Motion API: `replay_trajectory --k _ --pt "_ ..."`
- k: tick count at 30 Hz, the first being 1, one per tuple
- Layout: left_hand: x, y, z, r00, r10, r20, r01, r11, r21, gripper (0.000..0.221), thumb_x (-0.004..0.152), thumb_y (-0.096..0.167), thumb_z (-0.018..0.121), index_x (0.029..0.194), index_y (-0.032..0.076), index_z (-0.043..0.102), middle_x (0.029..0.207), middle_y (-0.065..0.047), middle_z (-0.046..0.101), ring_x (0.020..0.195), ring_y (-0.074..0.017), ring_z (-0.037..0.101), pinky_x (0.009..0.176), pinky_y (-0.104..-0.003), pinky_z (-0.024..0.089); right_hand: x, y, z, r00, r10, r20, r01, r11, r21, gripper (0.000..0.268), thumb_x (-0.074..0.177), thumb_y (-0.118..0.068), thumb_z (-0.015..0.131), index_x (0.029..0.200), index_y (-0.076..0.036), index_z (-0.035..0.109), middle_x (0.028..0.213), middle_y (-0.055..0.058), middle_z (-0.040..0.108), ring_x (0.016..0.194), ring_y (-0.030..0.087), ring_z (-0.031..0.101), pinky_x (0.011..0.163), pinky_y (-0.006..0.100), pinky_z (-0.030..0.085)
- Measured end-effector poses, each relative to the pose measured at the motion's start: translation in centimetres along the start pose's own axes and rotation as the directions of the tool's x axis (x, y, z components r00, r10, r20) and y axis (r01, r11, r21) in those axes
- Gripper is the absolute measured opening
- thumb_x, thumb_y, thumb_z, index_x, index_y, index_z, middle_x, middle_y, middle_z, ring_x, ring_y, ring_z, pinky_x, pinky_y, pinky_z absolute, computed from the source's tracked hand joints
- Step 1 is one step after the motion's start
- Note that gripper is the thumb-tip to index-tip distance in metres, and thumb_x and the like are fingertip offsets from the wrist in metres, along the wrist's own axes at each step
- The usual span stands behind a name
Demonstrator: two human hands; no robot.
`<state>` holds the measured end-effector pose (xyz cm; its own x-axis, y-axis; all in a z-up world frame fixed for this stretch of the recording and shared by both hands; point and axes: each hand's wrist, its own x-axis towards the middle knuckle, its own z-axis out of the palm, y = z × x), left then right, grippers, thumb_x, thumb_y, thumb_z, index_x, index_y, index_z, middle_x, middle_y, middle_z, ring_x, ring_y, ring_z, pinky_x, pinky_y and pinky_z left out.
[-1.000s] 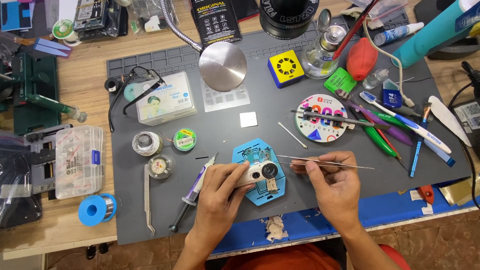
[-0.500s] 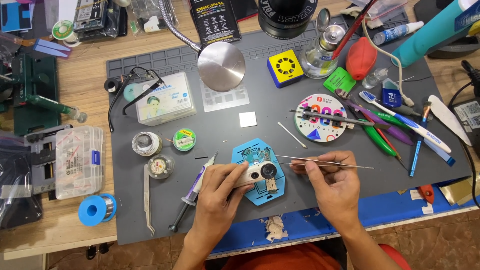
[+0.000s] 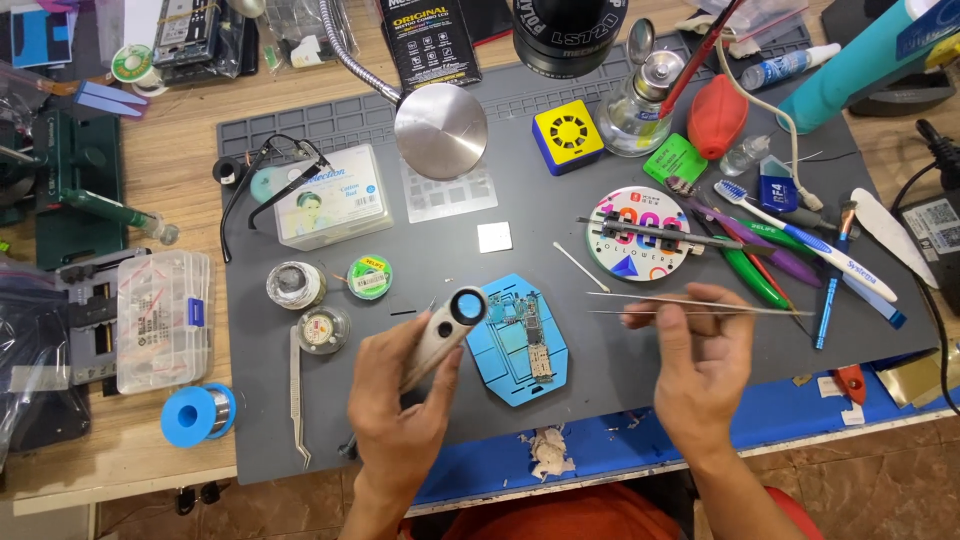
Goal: A person performs a delicate repair on a circuit board, using tweezers to position a component, a magnifier for inspection, and a hot air gun for soldering.
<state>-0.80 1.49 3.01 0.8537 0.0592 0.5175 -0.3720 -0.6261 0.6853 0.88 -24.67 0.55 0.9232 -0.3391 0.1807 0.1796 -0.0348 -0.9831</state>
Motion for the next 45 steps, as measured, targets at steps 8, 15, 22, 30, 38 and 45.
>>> replay_trajectory --k 8,15,22,30,38,45 --pt "0.8 -1.3 -2.5 0.989 -0.146 -0.035 0.150 0.970 0.194 0.035 0.097 0.017 0.077 0.129 0.004 0.069 0.118 -0.011 0.062 0.111 -0.0291 0.058 0.098 -0.042 0.049 2.8 -4.1 -4.1 0.842 -0.184 0.507 0.526 0.482 -0.701 0.026 0.103 -0.025 0.067 0.121 -0.008 0.075 0.085 0.006 0.056 0.085 0.027 0.050 0.075 0.041 0.044" --pt "-0.1 -3.0 -4.3 0.985 -0.171 0.020 0.149 0.902 0.406 0.038 0.095 0.023 0.078 0.130 0.013 0.071 0.119 -0.006 0.065 0.109 -0.0301 0.057 0.096 -0.045 0.045 1.9 -2.9 -4.7 0.853 -0.124 0.507 0.515 0.365 -0.776 0.029 0.097 -0.029 0.075 0.119 -0.010 0.078 0.090 0.006 0.058 0.086 0.027 0.052 0.070 0.041 0.050" --pt "-0.3 -4.2 -5.8 0.976 -0.215 0.034 0.177 0.874 0.453 0.038 0.095 0.026 0.079 0.130 0.015 0.073 0.119 -0.002 0.069 0.108 -0.0276 0.060 0.091 -0.043 0.044 1.8 -1.7 -4.6 0.838 -0.122 0.532 0.538 0.348 -0.768 0.033 0.095 -0.028 0.077 0.121 -0.007 0.077 0.089 0.007 0.057 0.085 0.027 0.052 0.074 0.042 0.050" --pt "-0.5 -5.1 -4.7 0.995 -0.097 0.039 0.053 0.794 0.605 0.037 0.095 0.036 0.080 0.128 0.022 0.074 0.114 0.004 0.068 0.109 -0.0253 0.056 0.096 -0.047 0.041 1.6 -2.0 -4.3 0.857 -0.078 0.509 0.502 0.350 -0.791 0.043 0.093 -0.031 0.078 0.130 -0.010 0.073 0.095 0.006 0.060 0.091 0.027 0.054 0.081 0.043 0.051" --pt "-0.6 -5.5 -3.4 0.998 -0.055 -0.007 0.044 0.696 0.716 0.045 0.087 0.050 0.086 0.122 0.024 0.077 0.111 -0.001 0.063 0.104 -0.0288 0.054 0.083 -0.047 0.039 1.7 -2.1 -4.5 0.856 -0.101 0.507 0.506 0.362 -0.783 0.039 0.094 -0.030 0.077 0.128 -0.011 0.074 0.102 0.007 0.063 0.097 0.028 0.056 0.083 0.043 0.053" --pt "-0.2 -1.9 -5.0 0.999 -0.040 0.003 0.034 0.889 0.457 0.025 0.093 0.024 0.085 0.111 0.009 0.076 0.103 -0.007 0.066 0.095 -0.0298 0.059 0.086 -0.042 0.049 4.0 -5.6 -6.6 0.883 -0.339 0.325 0.464 0.522 -0.716 0.026 0.106 -0.008 0.071 0.131 0.002 0.071 0.115 0.016 0.069 0.107 0.029 0.063 0.096 0.041 0.053"
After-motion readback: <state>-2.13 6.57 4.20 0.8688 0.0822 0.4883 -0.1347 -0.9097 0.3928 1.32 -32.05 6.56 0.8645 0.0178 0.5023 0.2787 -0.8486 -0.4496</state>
